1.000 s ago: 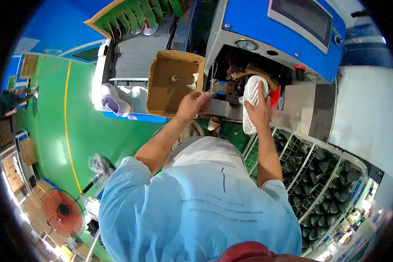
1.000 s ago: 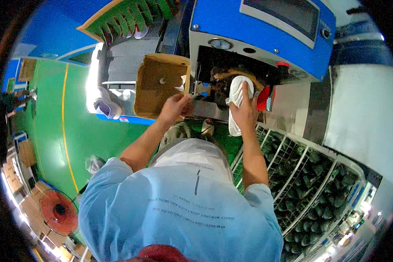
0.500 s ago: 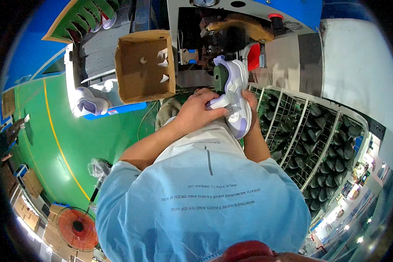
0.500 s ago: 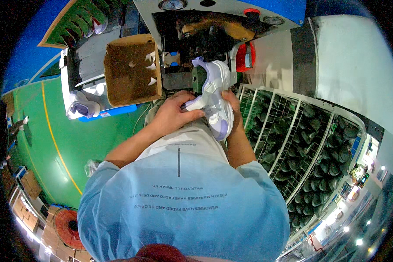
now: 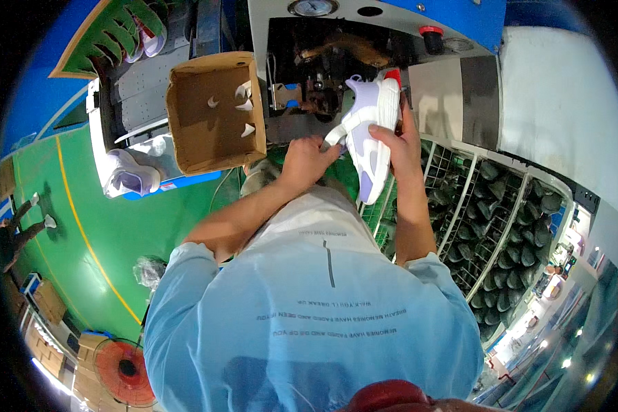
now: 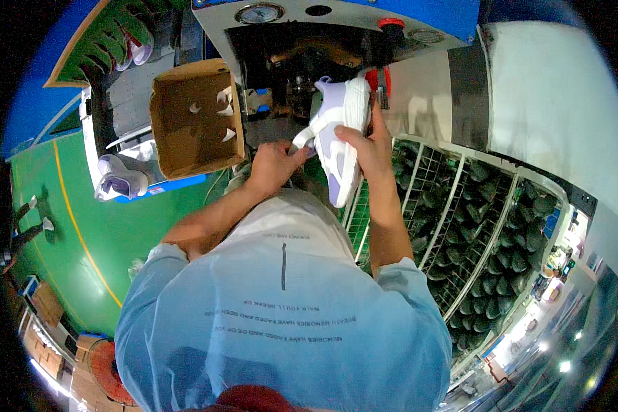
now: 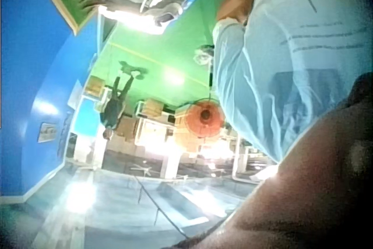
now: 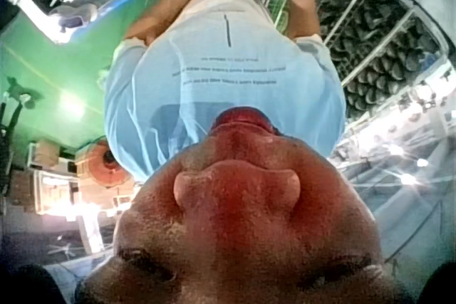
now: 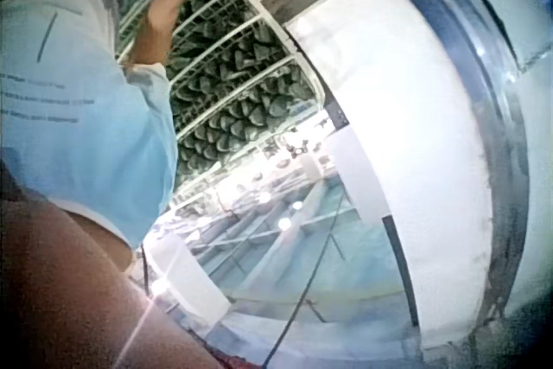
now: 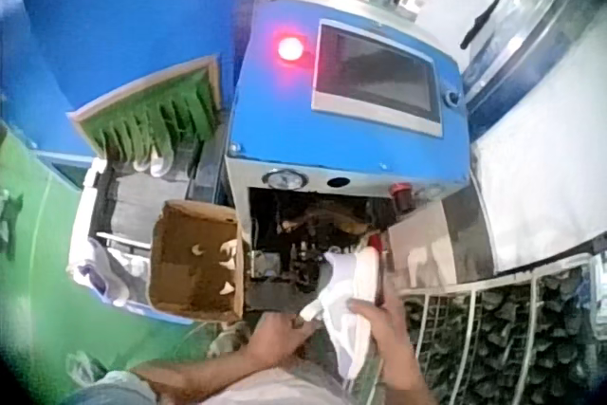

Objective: The person takes white shoes, inserts white plastic components into them from a box, places the shoes into an industrial pressing machine, and maneuvers a mobile metal rack filled with green shoe lasts across a factory floor.

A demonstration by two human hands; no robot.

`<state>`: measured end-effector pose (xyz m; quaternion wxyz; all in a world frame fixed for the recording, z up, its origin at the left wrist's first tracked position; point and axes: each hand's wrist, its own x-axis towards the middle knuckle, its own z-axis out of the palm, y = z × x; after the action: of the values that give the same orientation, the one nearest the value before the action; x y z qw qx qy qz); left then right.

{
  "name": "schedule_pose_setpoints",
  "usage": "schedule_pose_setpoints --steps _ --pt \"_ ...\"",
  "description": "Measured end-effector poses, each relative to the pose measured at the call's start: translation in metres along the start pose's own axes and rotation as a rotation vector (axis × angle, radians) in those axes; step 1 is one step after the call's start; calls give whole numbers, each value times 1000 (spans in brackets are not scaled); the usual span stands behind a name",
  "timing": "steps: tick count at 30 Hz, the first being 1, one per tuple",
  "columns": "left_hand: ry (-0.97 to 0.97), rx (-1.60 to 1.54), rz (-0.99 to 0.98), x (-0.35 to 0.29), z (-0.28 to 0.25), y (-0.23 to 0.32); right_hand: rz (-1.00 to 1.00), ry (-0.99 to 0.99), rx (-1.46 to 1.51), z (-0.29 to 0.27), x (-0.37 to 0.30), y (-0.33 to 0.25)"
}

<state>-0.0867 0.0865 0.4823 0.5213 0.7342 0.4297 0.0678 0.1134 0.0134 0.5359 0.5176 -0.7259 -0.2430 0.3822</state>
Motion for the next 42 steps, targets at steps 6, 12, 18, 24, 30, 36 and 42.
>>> schedule_pose_setpoints --steps 6,12,18,24,30,36,42 --pt "-57 -545 -263 51 25 -5 -181 53 -402 17 42 -15" --pt "-166 -270 -150 80 63 -58 -61 -144 -1280 76 60 -30" --pt "-152 -852 -475 67 14 -63 -59 -21 -1277 77 86 -7" --pt "-173 -887 -513 36 -13 -96 -204 51 -1257 78 73 1" --pt "-310 -849 -540 27 -19 -67 -399 179 -1130 76 57 6" --pt "-463 -953 -494 28 -36 -37 -703 290 -1063 58 -18 19" --pt "-894 -1129 -565 13 -19 -50 -518 65 -1099 48 -131 12"
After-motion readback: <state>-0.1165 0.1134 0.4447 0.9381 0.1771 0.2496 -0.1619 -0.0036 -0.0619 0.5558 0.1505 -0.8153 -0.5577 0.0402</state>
